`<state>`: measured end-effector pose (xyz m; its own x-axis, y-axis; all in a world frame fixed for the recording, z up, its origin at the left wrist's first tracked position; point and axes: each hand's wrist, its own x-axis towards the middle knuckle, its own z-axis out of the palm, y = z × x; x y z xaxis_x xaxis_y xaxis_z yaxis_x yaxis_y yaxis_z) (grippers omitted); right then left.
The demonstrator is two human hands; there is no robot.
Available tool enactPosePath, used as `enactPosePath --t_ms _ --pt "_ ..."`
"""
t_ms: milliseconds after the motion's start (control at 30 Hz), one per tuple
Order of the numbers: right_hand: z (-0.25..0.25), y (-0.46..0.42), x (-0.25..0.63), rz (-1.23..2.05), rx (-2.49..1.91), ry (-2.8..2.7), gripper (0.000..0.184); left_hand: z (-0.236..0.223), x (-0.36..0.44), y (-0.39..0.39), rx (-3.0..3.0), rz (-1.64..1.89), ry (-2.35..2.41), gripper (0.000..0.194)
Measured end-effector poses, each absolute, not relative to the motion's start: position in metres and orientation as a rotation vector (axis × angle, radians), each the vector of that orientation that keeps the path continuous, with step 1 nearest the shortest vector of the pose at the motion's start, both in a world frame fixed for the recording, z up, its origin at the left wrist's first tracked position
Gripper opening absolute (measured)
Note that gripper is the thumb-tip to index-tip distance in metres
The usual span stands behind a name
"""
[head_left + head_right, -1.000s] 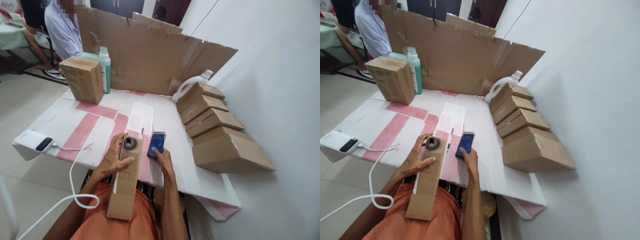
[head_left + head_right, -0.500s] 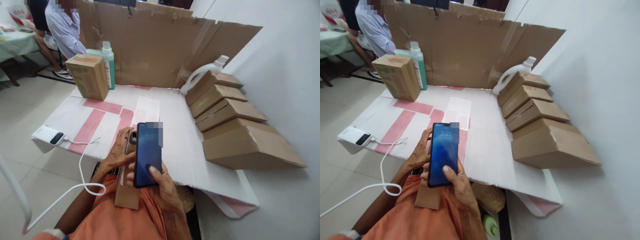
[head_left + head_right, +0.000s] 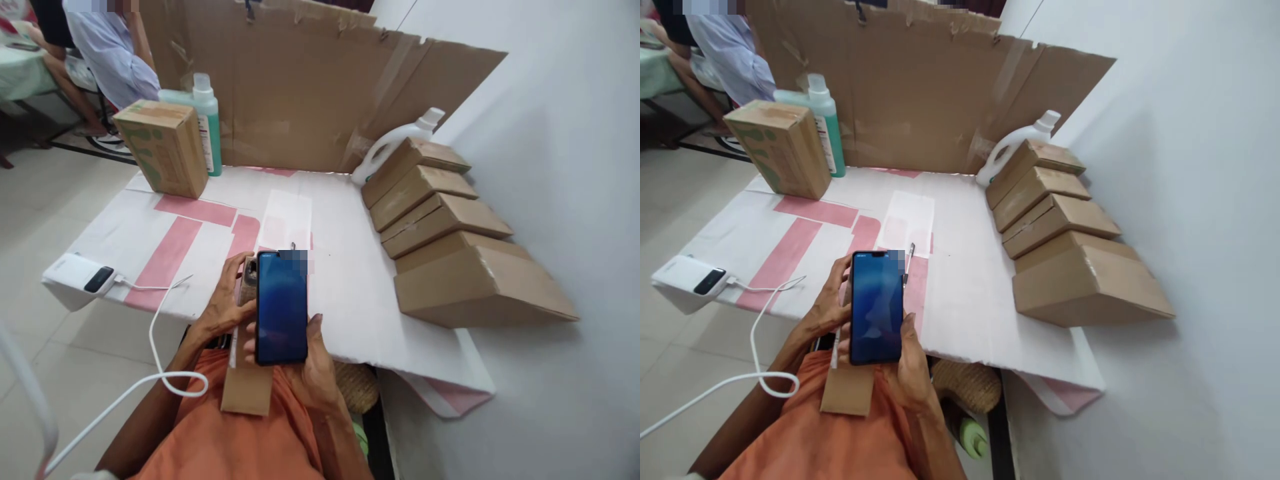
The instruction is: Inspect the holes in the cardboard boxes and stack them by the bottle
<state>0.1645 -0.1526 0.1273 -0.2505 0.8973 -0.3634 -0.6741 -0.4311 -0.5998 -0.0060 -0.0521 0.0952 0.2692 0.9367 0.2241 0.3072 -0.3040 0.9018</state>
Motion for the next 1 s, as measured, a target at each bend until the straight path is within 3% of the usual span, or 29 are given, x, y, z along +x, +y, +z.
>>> enactPosePath --t_ms 233,433,733,867,1000 --pt "0.097 -0.115 0.217 1.262 -1.221 -0.411 0.067 0.096 -0.011 -0.05 1.673 1.015 1.119 0.082" --pt "0.046 -0.08 0.267 0.785 -1.793 -0.827 0.072 0.094 -0.01 -0.05 1.637 1.005 1.12 0.086" --pt "0.034 -0.083 0.271 0.569 -2.038 -1.056 0.044 0.083 -0.01 -0.056 1.486 1.098 1.067 0.084" --pt "0.032 -0.084 0.269 0.529 -2.099 -1.093 0.05 0.069 -0.01 -0.073 1.356 1.082 1.13 0.087" --pt "0.035 -0.105 0.257 0.462 -2.024 -1.252 0.063 0.049 -0.016 -0.103 1.311 1.108 1.218 0.072"
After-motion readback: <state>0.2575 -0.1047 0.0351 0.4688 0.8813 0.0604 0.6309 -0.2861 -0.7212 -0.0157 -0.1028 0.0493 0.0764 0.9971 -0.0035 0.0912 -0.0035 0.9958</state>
